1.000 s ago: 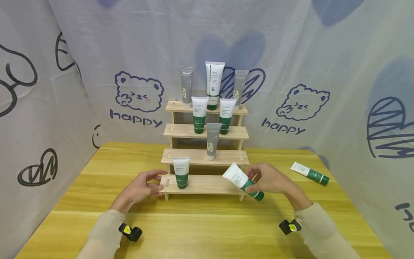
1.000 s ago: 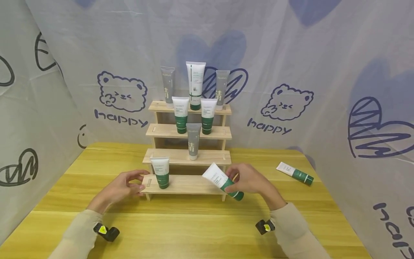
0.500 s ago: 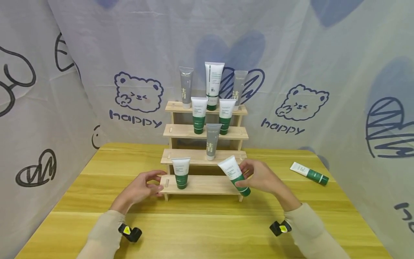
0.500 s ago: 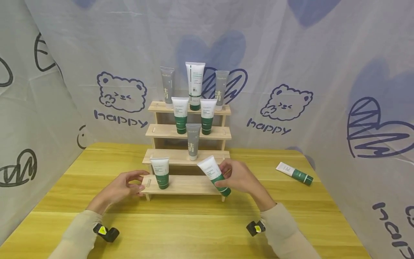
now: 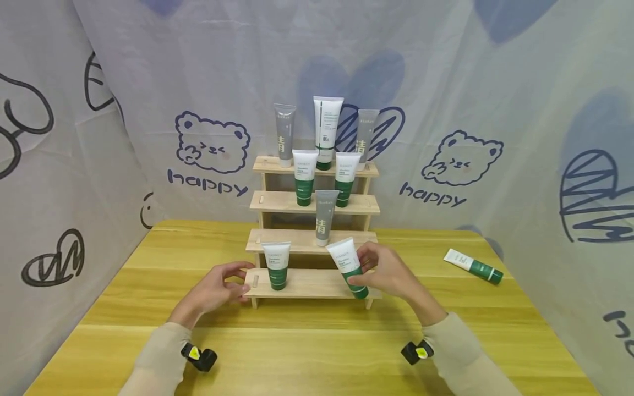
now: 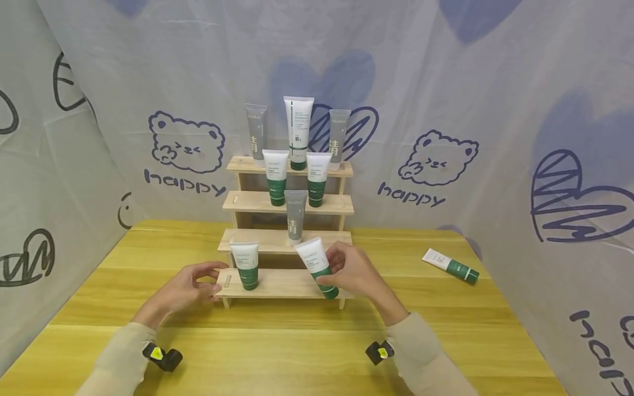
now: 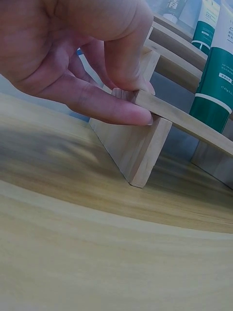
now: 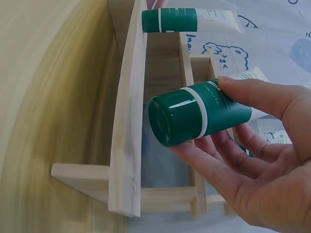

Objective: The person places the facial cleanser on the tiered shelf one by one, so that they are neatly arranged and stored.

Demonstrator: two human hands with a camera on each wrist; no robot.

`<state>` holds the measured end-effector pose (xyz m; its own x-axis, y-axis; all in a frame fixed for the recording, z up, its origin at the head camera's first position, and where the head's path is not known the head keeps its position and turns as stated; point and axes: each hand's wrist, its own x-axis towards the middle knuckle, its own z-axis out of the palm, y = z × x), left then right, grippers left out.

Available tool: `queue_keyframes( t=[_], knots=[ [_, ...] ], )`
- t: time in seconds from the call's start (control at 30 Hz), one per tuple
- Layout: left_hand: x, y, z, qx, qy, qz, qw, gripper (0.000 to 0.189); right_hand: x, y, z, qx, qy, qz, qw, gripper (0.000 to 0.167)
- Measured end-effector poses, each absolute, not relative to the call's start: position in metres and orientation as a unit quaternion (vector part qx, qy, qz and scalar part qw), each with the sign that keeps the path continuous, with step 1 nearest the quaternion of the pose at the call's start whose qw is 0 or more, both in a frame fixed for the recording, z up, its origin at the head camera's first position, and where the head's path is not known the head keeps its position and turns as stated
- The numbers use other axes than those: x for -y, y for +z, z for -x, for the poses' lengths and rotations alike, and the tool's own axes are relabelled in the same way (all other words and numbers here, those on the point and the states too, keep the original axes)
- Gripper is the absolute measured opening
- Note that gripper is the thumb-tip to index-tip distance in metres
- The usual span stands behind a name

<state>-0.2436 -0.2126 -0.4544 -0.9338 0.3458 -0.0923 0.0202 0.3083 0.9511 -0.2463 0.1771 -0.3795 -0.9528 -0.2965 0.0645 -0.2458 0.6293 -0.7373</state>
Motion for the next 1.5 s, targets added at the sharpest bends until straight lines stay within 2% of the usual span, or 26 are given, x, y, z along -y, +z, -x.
queue_keyframes(
  t=[0.93,1.5],
  knots=[
    [0.212,-0.458,0.246,-0.794,0.581,-0.110,0.139,0.056,-0.132,-0.415,0.256,-0.827,-0.542,0.151,0.012,0.045],
    [0.213,-0.458,0.247,-0.792,0.582,-0.122,0.138,0.057,-0.124,-0.428,0.257,-0.803,-0.578,0.145,-0.001,0.044]
  ],
)
